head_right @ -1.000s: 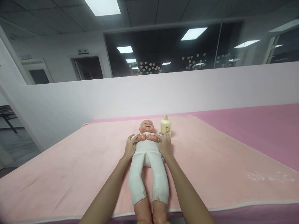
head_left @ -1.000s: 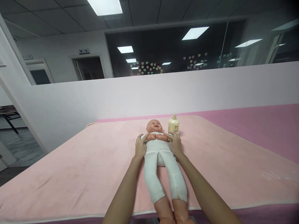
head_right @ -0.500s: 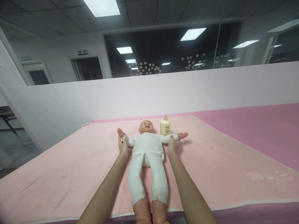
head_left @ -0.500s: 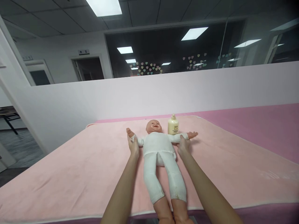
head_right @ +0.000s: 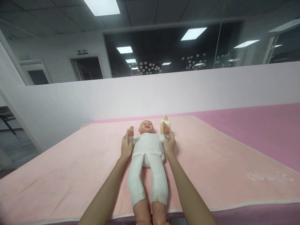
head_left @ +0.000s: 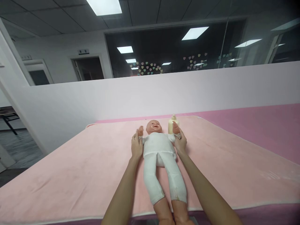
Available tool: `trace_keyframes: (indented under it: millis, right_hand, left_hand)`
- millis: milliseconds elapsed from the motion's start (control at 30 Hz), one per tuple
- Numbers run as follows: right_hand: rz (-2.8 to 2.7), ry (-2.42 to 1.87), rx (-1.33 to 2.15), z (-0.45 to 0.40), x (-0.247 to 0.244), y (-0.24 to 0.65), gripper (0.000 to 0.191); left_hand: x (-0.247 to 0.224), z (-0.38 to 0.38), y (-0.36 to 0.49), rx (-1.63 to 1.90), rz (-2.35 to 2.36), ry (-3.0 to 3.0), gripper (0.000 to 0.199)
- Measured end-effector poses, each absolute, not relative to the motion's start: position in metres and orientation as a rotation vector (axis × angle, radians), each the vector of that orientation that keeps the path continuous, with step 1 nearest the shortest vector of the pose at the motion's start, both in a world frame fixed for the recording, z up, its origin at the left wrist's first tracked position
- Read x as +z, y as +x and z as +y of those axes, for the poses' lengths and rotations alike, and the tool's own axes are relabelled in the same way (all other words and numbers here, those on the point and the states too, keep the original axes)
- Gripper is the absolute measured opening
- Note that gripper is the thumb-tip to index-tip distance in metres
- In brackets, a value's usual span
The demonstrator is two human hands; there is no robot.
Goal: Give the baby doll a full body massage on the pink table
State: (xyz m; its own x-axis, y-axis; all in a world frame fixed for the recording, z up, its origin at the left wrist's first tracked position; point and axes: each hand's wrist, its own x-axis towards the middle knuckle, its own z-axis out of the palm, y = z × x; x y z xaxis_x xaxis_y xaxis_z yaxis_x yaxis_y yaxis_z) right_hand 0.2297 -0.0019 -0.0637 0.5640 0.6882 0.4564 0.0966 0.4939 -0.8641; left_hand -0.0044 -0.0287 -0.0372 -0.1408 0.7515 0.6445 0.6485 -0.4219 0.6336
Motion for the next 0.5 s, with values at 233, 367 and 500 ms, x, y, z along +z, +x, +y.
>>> trace_keyframes:
  millis: [233, 367, 500]
  right_hand:
    - [-1.363, -1.101, 0.287, -0.0132, -0.0636, 0.2189, 0.052]
    - [-1.399, -1.133, 0.282, -0.0136, -0.0653, 0.2185, 0.054]
    - [-1.414, -1.094, 0.324, -0.0139, -0.0643, 0.2184, 0.056]
  left_hand:
    - [-0.0406, -0.0319, 0.0035, 1.251, 1.669, 2.453, 0.058]
    - [-0.0406, -0.0308, 0.0028, 1.219, 1.666, 2.434, 0.057]
    - [-0.0418, -0.0298, 0.0035, 1.277, 1.591, 2.287, 0.059]
